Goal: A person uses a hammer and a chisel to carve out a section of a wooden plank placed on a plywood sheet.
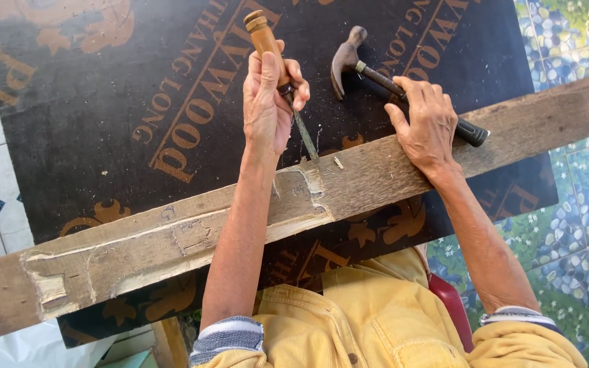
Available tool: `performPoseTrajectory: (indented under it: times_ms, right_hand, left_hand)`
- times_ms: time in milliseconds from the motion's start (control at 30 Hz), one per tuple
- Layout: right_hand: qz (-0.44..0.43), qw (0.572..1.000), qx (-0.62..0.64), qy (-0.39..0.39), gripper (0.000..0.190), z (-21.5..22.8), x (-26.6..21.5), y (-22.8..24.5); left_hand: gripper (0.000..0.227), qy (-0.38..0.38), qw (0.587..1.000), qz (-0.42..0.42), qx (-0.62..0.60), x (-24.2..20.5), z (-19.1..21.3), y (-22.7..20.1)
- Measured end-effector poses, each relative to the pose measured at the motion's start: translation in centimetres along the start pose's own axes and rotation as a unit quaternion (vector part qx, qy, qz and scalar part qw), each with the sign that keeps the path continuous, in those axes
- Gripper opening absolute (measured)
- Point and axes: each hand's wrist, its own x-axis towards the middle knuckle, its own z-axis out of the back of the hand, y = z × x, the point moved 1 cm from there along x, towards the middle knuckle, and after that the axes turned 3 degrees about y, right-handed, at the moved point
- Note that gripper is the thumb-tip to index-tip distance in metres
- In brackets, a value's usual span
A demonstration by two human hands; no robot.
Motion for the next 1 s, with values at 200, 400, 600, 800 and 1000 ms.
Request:
performPoseTrajectory:
  times_ms: [200,400,600,800,1000]
  right_hand:
    - [-0.007,1.000,0.000,-0.005,0.038,-0.3,0.0,-0.1]
    - [0.000,1.000,-0.007,-0.011,0.039,-0.3,0.1,-0.2]
    - [0.000,1.000,-0.014,-0.011,0.037,-0.5,0.0,-0.3]
    - [-0.004,0.999,-0.021,-0.037,0.035,-0.9,0.0,-0.5]
    - [0.024,0.995,0.021,-0.098,0.035,1.1,0.2,0.9]
  left_hand:
    - [0.032,0.077,0.994,0.063,0.036,-0.8,-1.8,-0.1]
    - [0.033,0.110,0.992,0.062,0.031,-1.0,-2.3,-0.4]
    - [0.038,0.115,0.993,0.031,0.012,-1.1,-2.5,-1.3]
    - [0.036,0.129,0.988,-0.019,0.082,-2.1,-2.7,-1.3]
    - [0.021,0.130,0.938,-0.096,0.307,-5.6,-7.6,-6.9]
